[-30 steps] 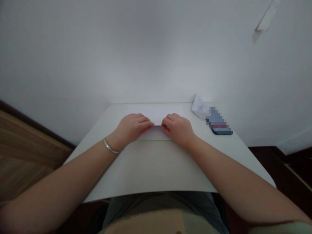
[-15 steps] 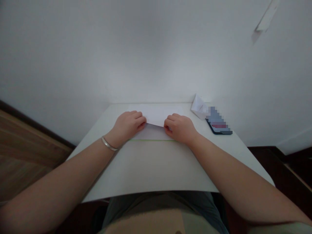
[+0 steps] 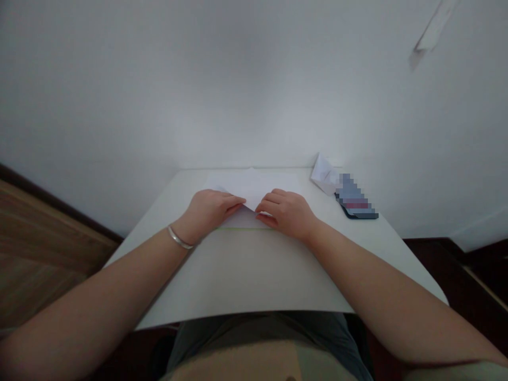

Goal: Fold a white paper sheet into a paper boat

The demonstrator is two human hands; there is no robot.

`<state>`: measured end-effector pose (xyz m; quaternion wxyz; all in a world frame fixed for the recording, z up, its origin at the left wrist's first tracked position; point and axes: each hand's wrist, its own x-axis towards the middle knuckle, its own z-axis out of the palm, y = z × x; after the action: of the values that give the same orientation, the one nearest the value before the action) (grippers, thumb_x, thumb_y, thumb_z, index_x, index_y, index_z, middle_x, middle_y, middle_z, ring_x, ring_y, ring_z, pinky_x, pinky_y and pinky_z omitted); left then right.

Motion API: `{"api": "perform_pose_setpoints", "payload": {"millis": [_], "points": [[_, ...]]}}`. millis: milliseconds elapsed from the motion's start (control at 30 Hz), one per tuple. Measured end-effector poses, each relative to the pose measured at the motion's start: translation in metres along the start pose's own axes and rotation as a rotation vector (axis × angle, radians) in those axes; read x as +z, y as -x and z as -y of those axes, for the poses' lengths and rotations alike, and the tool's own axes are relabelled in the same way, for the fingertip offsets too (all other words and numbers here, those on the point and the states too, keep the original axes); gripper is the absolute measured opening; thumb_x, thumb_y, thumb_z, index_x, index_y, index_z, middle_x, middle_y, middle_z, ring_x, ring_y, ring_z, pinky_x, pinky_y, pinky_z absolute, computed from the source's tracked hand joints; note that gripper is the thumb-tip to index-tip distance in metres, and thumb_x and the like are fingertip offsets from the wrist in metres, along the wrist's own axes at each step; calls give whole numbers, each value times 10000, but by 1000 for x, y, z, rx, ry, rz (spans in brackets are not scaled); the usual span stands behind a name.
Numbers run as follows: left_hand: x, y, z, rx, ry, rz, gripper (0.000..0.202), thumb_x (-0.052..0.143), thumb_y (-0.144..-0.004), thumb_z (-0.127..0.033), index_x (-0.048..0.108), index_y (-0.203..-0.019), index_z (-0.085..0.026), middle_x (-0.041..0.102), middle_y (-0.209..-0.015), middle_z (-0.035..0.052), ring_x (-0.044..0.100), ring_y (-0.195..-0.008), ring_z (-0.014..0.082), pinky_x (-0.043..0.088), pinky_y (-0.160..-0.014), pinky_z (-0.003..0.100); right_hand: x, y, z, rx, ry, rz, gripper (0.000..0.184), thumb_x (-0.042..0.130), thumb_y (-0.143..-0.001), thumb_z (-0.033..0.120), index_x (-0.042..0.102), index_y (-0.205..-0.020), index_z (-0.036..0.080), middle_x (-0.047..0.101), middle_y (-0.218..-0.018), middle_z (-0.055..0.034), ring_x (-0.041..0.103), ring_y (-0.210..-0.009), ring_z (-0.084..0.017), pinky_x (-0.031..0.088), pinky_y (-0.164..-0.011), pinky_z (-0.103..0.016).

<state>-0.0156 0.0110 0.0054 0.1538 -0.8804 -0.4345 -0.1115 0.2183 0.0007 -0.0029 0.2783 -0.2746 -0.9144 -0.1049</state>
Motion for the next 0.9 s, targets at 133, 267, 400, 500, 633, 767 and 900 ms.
{"api": "perform_pose_setpoints", "payload": {"millis": [133, 267, 400, 500, 633, 767, 900], "points": [[9, 0, 7, -33, 95, -11, 272, 479, -926, -380, 713, -1050, -315, 744, -975, 27, 689, -834, 204, 453, -648, 287, -1, 5, -9, 63, -65, -1, 127, 557, -868, 254, 676, -850, 214, 692, -834, -39, 593, -804, -164, 435, -692, -276], [12, 1, 11, -65, 132, 15, 297, 460, -930, -409, 705, -1073, -319, 742, -986, 26, 687, -858, 213, 461, -670, 291, -1, 7, -13, 75, -82, -5, 139, 565, -868, 263, 687, -822, 215, 689, -801, -37, 603, -780, -161, 441, -678, -273], [11, 0, 10, -80, 162, 27, 346, 482, -916, -414, 629, -1212, -311, 732, -1007, 49, 678, -852, 216, 468, -693, 299, 0, 5, -7, 76, -132, -35, 146, 569, -879, 276, 699, -845, 221, 694, -817, -40, 611, -774, -152, 455, -691, -269], [13, -3, 10, 8, 223, 27, 423, 523, -901, -393, 554, -1301, -261, 702, -1077, 70, 651, -927, 210, 468, -788, 312, 0, 2, -1, 73, -174, -43, 157, 561, -890, 290, 698, -856, 221, 696, -830, -38, 615, -760, -140, 461, -694, -262], [19, -7, 13, 93, 298, 44, 335, 465, -941, -329, 604, -1227, -223, 690, -1045, 63, 630, -961, 183, 428, -900, 335, -2, 1, 3, 44, -174, -16, 153, 558, -883, 294, 690, -884, 217, 701, -842, -35, 619, -765, -142, 464, -692, -262], [22, -8, 17, 108, 342, 63, 315, 398, -971, -324, 663, -1111, -228, 694, -954, 45, 624, -940, 169, 407, -900, 344, -4, 4, -1, 66, -126, 69, 211, 554, -838, 236, 671, -1012, 220, 710, -947, -42, 629, -862, -172, 466, -742, -287], [20, -8, 19, 103, 408, 68, 302, 400, -968, -309, 682, -1052, -242, 702, -959, 25, 621, -919, 152, 388, -913, 341, -6, 9, -11, 110, -68, 118, 223, 569, -794, 217, 679, -989, 219, 715, -943, -43, 635, -865, -185, 459, -734, -292]]}}
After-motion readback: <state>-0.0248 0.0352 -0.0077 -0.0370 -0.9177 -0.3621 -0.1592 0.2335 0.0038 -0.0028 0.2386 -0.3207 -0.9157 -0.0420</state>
